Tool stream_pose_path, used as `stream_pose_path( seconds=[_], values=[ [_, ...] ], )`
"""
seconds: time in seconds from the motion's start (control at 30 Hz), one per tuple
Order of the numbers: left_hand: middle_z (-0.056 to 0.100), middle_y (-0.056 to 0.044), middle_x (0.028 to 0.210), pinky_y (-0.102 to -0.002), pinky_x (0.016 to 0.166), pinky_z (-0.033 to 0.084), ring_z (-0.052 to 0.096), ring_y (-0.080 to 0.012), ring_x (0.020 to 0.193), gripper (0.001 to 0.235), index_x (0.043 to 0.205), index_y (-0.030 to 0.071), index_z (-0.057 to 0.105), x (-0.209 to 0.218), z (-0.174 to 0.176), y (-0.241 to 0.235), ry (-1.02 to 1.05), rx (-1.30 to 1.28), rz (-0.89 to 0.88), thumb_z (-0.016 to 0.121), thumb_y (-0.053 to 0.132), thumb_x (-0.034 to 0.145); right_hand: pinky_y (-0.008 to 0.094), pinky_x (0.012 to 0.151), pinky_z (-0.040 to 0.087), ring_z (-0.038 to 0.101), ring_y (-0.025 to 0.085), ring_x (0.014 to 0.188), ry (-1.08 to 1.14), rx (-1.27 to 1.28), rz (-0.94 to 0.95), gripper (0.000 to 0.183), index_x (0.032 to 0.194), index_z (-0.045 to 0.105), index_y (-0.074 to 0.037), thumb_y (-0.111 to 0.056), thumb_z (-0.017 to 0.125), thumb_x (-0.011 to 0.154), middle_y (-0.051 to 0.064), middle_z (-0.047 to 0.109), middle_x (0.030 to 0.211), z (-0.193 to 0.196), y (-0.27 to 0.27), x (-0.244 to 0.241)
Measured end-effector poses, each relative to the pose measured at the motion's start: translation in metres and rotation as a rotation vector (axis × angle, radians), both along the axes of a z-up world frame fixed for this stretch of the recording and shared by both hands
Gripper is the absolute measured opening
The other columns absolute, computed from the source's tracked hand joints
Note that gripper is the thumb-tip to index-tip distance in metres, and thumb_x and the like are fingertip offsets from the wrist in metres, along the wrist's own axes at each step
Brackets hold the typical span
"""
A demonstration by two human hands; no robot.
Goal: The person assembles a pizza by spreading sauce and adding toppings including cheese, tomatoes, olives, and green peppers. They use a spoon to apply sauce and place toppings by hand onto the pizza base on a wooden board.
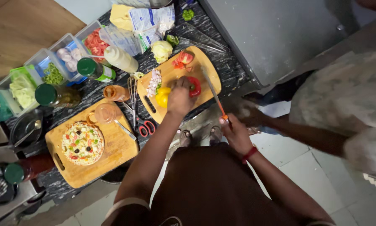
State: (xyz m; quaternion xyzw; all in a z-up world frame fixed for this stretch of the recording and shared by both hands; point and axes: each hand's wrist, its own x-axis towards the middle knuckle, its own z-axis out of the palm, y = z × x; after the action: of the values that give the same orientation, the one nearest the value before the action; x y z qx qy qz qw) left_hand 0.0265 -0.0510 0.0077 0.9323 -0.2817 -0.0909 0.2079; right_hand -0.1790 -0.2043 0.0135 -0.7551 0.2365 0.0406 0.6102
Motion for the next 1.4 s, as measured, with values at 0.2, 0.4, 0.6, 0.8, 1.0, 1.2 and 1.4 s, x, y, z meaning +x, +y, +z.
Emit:
stream_pose_path(
  seconds=[0.2,0.4,0.6,0.8,1.0,1.2,1.4],
  values=[
    [0.052,-0.021,0.135,-0.05,0.101,0.047,0.055,-0.0445,0.119,0.082,0.133,0.005,0.052,-0.004,0.011,-0.012,0.099,0.016,-0.005,0.088,0.018,0.061,0.051,0.062,0.048,0.064,0.043,0.072,0.01,-0.24,0.087,0.03,0.106,0.059,-0.007,-0.036,0.053,0.107,0.022,0.063,0.076,-0.056,-0.008,0.025],
    [0.055,-0.015,0.134,-0.047,0.098,0.051,0.055,-0.0429,0.121,0.074,0.13,0.012,0.058,-0.016,0.023,-0.012,0.065,0.019,-0.008,0.088,0.015,0.062,0.059,0.063,0.048,0.065,0.05,0.076,-0.001,-0.358,0.122,0.031,0.108,0.059,-0.005,-0.035,0.053,0.105,0.028,0.066,0.076,-0.073,-0.004,0.028],
    [0.056,-0.016,0.134,-0.048,0.096,0.053,0.056,-0.0437,0.118,0.072,0.13,0.012,0.059,-0.014,0.03,-0.015,0.026,0.067,-0.024,0.087,0.012,0.064,0.063,0.066,0.046,0.064,0.052,0.078,0.004,-0.393,0.163,0.032,0.109,0.057,-0.002,-0.033,0.049,0.105,0.03,0.066,0.077,-0.064,-0.004,0.037],
    [0.058,-0.015,0.131,-0.046,0.096,0.054,0.057,-0.0425,0.117,0.07,0.13,0.01,0.058,-0.016,0.015,-0.018,-0.002,0.085,-0.004,0.08,0.002,0.065,0.062,0.069,0.048,0.065,0.052,0.078,0.069,-0.442,0.203,0.034,0.109,0.055,-0.002,-0.034,0.045,0.105,0.029,0.068,0.079,-0.062,0.001,0.037],
    [0.058,-0.016,0.129,-0.047,0.093,0.054,0.058,-0.0436,0.112,0.066,0.127,0.005,0.059,-0.012,0.003,-0.016,-0.055,0.069,-0.013,0.078,0.0,0.065,0.063,0.071,0.049,0.066,0.052,0.081,0.165,-0.474,0.241,0.034,0.111,0.054,-0.002,-0.033,0.043,0.105,0.03,0.069,0.083,-0.064,0.009,0.045],
    [0.059,-0.014,0.13,-0.048,0.092,0.054,0.058,-0.0439,0.113,0.063,0.128,0.008,0.06,-0.012,0.003,-0.016,-0.011,0.053,0.022,0.078,0.001,0.067,0.063,0.074,0.05,0.065,0.053,0.078,0.06,-0.535,0.283,0.032,0.109,0.061,-0.004,-0.029,0.043,0.103,0.032,0.068,0.087,-0.087,0.01,0.045],
    [0.059,-0.014,0.132,-0.048,0.094,0.052,0.057,-0.0451,0.115,0.063,0.125,0.009,0.061,-0.01,0.003,-0.013,0.02,0.017,0.031,0.078,0.001,0.065,0.063,0.068,0.05,0.065,0.052,0.073,0.02,-0.496,0.246,0.028,0.106,0.061,0.0,-0.024,0.048,0.1,0.031,0.067,0.076,-0.1,0.01,0.045]
  ],
)
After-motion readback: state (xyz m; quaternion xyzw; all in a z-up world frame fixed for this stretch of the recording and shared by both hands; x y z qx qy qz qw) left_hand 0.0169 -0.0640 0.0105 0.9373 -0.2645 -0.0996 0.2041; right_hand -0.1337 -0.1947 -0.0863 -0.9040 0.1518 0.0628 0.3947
